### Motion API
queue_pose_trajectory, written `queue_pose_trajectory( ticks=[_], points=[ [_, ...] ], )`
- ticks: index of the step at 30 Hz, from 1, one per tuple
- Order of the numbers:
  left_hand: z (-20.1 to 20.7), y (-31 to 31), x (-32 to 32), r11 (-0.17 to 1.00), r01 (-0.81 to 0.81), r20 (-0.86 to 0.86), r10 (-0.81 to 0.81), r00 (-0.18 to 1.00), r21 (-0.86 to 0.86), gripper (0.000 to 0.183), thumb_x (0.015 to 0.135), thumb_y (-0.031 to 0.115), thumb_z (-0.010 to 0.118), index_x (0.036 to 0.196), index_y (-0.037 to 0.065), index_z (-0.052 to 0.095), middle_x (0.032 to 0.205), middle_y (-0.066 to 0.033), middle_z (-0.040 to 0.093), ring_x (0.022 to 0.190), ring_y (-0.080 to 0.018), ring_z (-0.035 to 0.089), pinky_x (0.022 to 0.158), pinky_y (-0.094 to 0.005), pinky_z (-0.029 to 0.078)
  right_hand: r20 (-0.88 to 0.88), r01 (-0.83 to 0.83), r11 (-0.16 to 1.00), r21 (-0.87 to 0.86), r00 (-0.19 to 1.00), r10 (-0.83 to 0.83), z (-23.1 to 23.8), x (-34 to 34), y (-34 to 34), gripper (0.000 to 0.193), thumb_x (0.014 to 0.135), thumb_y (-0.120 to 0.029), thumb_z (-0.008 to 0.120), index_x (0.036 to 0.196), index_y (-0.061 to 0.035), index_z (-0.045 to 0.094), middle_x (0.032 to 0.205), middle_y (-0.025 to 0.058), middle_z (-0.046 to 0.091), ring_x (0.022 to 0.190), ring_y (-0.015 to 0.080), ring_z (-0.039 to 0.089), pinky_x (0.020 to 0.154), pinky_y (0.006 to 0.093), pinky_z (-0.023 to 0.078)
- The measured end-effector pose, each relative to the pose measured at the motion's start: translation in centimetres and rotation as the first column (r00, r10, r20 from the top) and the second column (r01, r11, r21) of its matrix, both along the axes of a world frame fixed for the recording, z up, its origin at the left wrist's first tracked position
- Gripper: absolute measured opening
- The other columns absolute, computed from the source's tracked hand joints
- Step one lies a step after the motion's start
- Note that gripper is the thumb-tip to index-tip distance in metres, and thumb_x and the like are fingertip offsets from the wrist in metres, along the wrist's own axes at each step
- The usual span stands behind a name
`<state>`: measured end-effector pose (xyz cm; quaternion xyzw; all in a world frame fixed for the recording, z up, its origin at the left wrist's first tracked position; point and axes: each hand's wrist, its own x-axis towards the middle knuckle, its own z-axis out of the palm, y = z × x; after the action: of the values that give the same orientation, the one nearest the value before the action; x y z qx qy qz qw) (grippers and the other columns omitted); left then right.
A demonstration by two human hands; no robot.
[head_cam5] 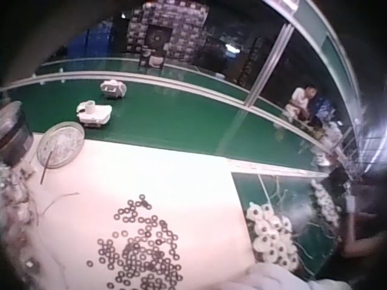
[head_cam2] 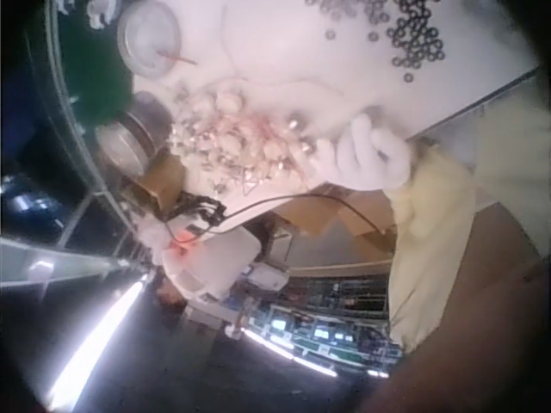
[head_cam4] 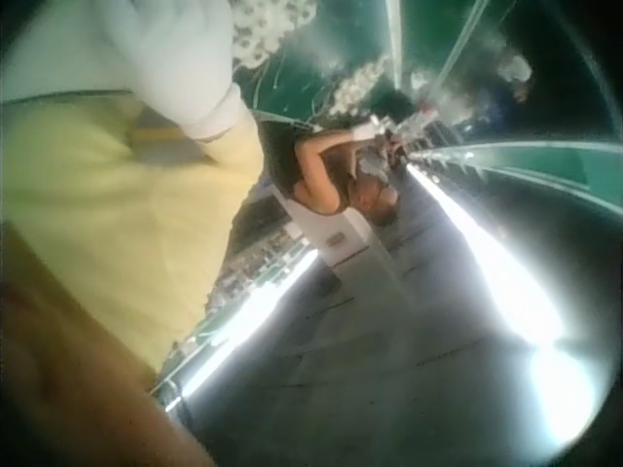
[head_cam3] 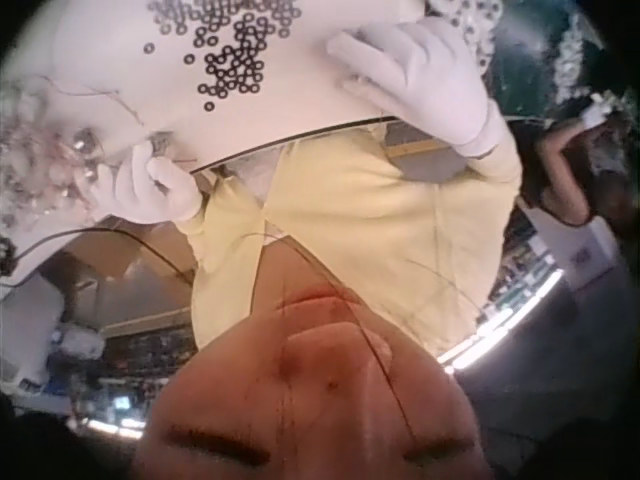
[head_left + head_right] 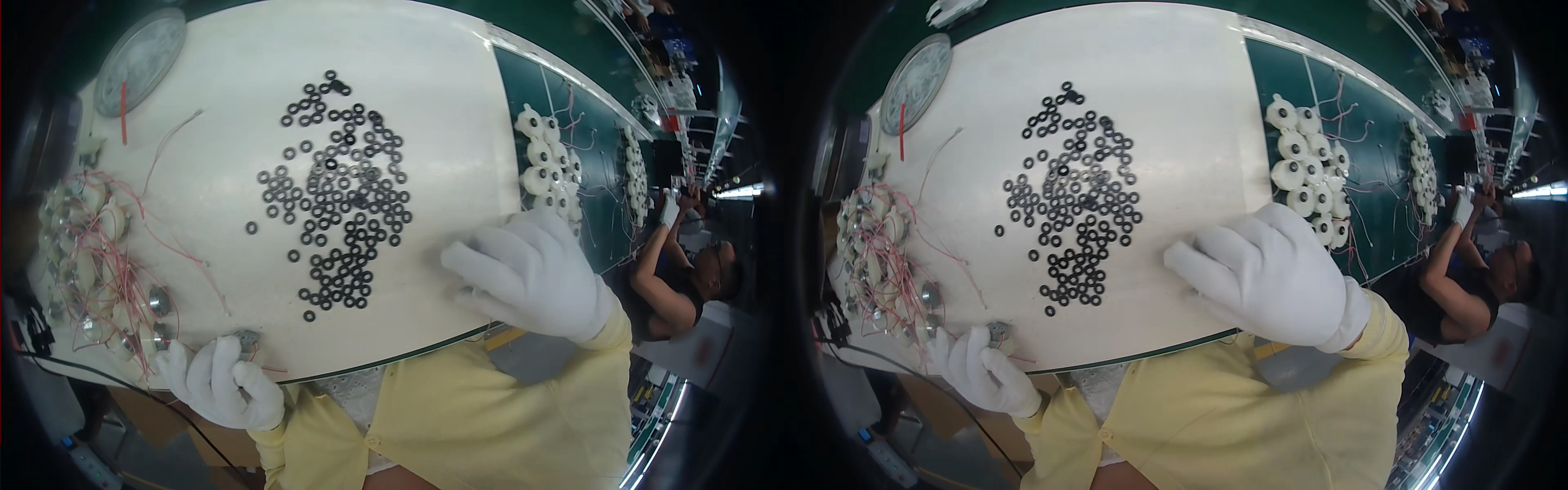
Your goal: The person assembles small white electronic components by inserting black washers into them and attaching red wires. The person handles the components one at a time, picking them up from a pile, inserting the washers, and placing the finished units on the table.
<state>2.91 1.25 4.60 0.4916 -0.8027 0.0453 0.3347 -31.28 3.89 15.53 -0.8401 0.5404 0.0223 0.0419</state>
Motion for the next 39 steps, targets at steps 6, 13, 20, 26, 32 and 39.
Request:
queue_pose_trajectory(
  ticks=[6, 13, 20, 26, 32, 39],
  points=[
    [-0.1, 0.0, 0.5, 0.998, 0.048, 0.048, -0.046, 0.998, -0.041, 0.026, 0.107, 0.011, 0.048, 0.113, -0.004, 0.068, 0.108, -0.0152, 0.065, 0.122, -0.0445, 0.057, 0.105, -0.0574, 0.045, 0.122, 0.302, 0.95, 0.075, 0.943, -0.309, 5.9, -4.8, 5.4, 0.041, 0.064, -0.014, 0.08, 0.103, -0.0125, 0.068, 0.1, 0.0035, 0.068, 0.079, 0.0262, 0.063, 0.071, 0.0398, 0.043],
    [-0.3, -0.1, 0.4, 0.998, 0.034, 0.053, -0.031, 0.998, -0.061, 0.025, 0.107, 0.007, 0.047, 0.113, -0.006, 0.068, 0.112, -0.0155, 0.066, 0.124, -0.0433, 0.057, 0.106, -0.0534, 0.047, -0.053, 0.581, 0.809, -0.085, 0.808, -0.586, 3.7, -12.3, 9.6, 0.033, 0.07, -0.002, 0.074, 0.101, -0.0118, 0.067, 0.116, 0.0093, 0.066, 0.094, 0.0302, 0.064, 0.082, 0.0418, 0.048],
    [-0.8, -0.2, 0.2, 0.998, -0.016, -0.008, 0.015, 1.0, -0.053, 0.031, 0.11, 0.015, 0.043, 0.114, -0.004, 0.068, 0.104, -0.0137, 0.064, 0.121, -0.0419, 0.057, 0.108, -0.0564, 0.044, 0.076, 0.506, 0.827, -0.244, 0.86, -0.504, -0.6, -15.9, 7.1, 0.052, 0.074, 0.0, 0.071, 0.124, -0.0125, 0.063, 0.129, 0.0151, 0.064, 0.11, 0.0354, 0.064, 0.089, 0.0435, 0.05],
    [-0.4, -0.3, 0.2, 0.999, -0.034, 0.038, 0.034, 0.999, -0.008, 0.025, 0.103, 0.011, 0.051, 0.116, -0.002, 0.069, 0.1, -0.0127, 0.064, 0.123, -0.0428, 0.056, 0.106, -0.0567, 0.043, 0.159, 0.473, 0.855, -0.211, 0.88, -0.448, -0.5, -16.4, 7.7, 0.056, 0.075, 0.004, 0.067, 0.13, -0.0063, 0.06, 0.118, 0.0182, 0.065, 0.103, 0.0368, 0.066, 0.083, 0.0439, 0.052],
    [1.7, -0.8, -1.0, 0.997, -0.017, 0.215, -0.001, 0.977, 0.08, 0.032, 0.086, 0.008, 0.067, 0.117, 0.001, 0.069, 0.09, -0.0092, 0.06, 0.123, -0.0426, 0.056, 0.104, -0.057, 0.042, 0.422, 0.548, 0.83, -0.104, 0.78, -0.462, -2.0, -17.2, 8.0, 0.045, 0.081, 0.008, 0.064, 0.124, -0.0039, 0.064, 0.111, 0.0162, 0.066, 0.099, 0.0314, 0.068, 0.083, 0.0381, 0.055],
    [0.5, -0.4, 0.3, 0.995, 0.03, 0.135, -0.043, 0.99, 0.095, 0.035, 0.086, 0.003, 0.069, 0.121, 0.001, 0.067, 0.119, -0.0182, 0.059, 0.128, -0.0407, 0.053, 0.11, -0.0543, 0.038, 0.629, 0.634, 0.771, -0.064, 0.625, -0.462, -3.7, -18.5, 9.5, 0.034, 0.086, 0.008, 0.061, 0.118, 0.0002, 0.068, 0.118, 0.0147, 0.066, 0.1, 0.0228, 0.068, 0.089, 0.0322, 0.053]
  ],
)
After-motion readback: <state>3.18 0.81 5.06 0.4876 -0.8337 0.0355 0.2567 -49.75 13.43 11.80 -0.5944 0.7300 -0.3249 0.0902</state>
